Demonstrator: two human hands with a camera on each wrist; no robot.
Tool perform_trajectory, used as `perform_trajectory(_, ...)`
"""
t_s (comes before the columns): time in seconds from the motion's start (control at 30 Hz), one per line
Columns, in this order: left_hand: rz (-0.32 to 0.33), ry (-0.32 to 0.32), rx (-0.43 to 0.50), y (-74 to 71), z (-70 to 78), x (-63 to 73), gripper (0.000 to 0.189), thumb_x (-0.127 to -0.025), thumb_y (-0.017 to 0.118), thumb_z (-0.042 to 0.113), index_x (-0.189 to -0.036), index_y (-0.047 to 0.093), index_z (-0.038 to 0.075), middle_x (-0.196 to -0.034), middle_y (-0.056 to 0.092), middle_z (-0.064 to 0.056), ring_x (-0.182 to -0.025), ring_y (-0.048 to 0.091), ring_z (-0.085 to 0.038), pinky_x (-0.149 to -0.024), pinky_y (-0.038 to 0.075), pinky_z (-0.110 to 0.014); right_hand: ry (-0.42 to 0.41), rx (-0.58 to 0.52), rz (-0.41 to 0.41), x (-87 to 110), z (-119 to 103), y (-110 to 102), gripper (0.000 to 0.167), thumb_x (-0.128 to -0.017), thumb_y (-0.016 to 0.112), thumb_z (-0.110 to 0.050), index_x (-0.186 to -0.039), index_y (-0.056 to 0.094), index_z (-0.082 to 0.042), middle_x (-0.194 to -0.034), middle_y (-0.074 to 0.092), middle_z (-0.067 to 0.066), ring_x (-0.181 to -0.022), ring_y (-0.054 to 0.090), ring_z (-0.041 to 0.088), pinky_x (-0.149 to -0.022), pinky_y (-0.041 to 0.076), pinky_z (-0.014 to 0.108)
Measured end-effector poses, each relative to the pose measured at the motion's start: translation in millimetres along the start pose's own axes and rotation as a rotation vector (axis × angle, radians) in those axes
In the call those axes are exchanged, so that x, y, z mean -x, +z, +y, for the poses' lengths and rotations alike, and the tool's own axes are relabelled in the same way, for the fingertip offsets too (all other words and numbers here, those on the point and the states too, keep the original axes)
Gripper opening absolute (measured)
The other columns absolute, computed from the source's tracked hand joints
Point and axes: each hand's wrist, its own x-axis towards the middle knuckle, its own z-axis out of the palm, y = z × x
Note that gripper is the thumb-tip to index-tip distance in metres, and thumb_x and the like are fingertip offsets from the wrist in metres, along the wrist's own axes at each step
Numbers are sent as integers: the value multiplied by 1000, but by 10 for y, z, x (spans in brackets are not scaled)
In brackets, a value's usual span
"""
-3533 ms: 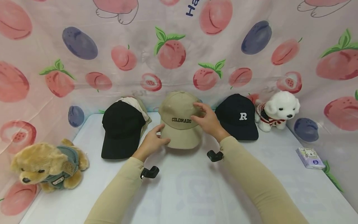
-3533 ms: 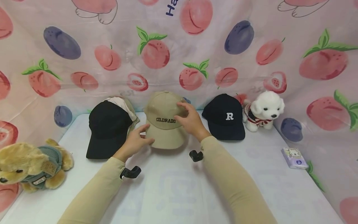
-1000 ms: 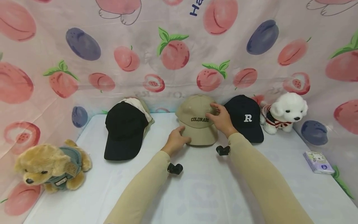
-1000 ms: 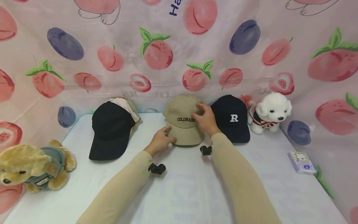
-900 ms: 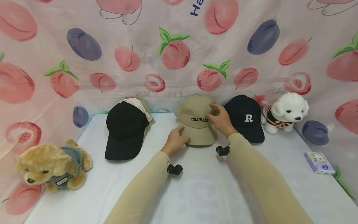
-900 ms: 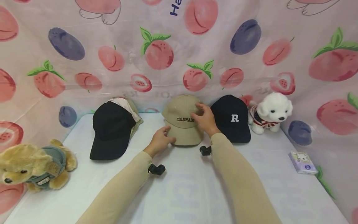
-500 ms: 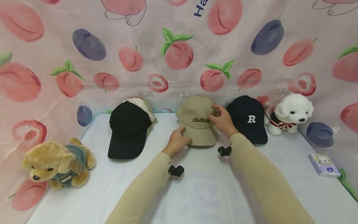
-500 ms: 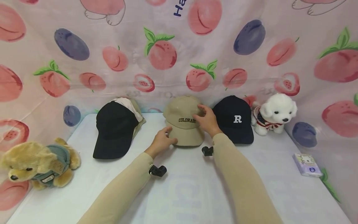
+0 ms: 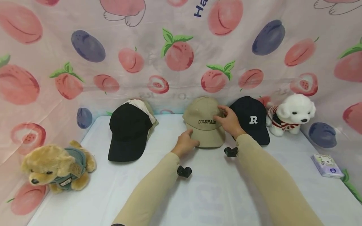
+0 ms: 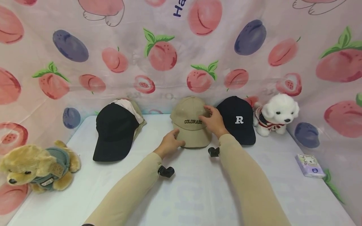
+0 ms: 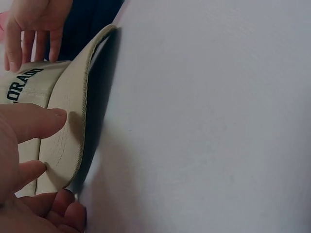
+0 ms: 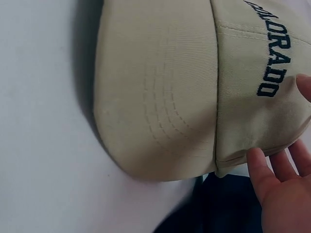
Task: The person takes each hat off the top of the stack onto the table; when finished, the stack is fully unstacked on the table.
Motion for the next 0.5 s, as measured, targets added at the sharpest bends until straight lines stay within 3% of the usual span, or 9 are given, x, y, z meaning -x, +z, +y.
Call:
perform_trajectory(0.1, -5, -4, -13, 19, 9, -18, 75, -83, 74, 11, -149, 42, -2, -151, 45, -18, -141, 38, -31, -115, 30, -39, 4, 11, -4, -4, -5, -17, 59, -98, 67, -19, -149, 42, -4, -157, 32, 18, -144, 30, 38, -111, 33, 52)
perform_trajectory(0.3, -7, 49, -2, 29, 23, -59, 74, -82, 75, 6, -147, 41, -8, -150, 44, -22, -141, 37, -32, -115, 29, -37, -2, 43, -1, -12, 0, -45, 60, -98, 67, -20, -150, 41, -3, -156, 34, 19, -143, 32, 37, -111, 34, 51)
perform_trajectory(0.5, -19, 40, 2, 47, 18, -94, 74, -84, 75, 9, -149, 41, -2, -151, 45, -18, -141, 37, -31, -115, 30, -39, 8, 62, 4, -16, 37, -77, 62, -98, 66, -20, -151, 40, -4, -157, 33, 20, -143, 31, 38, -111, 34, 53)
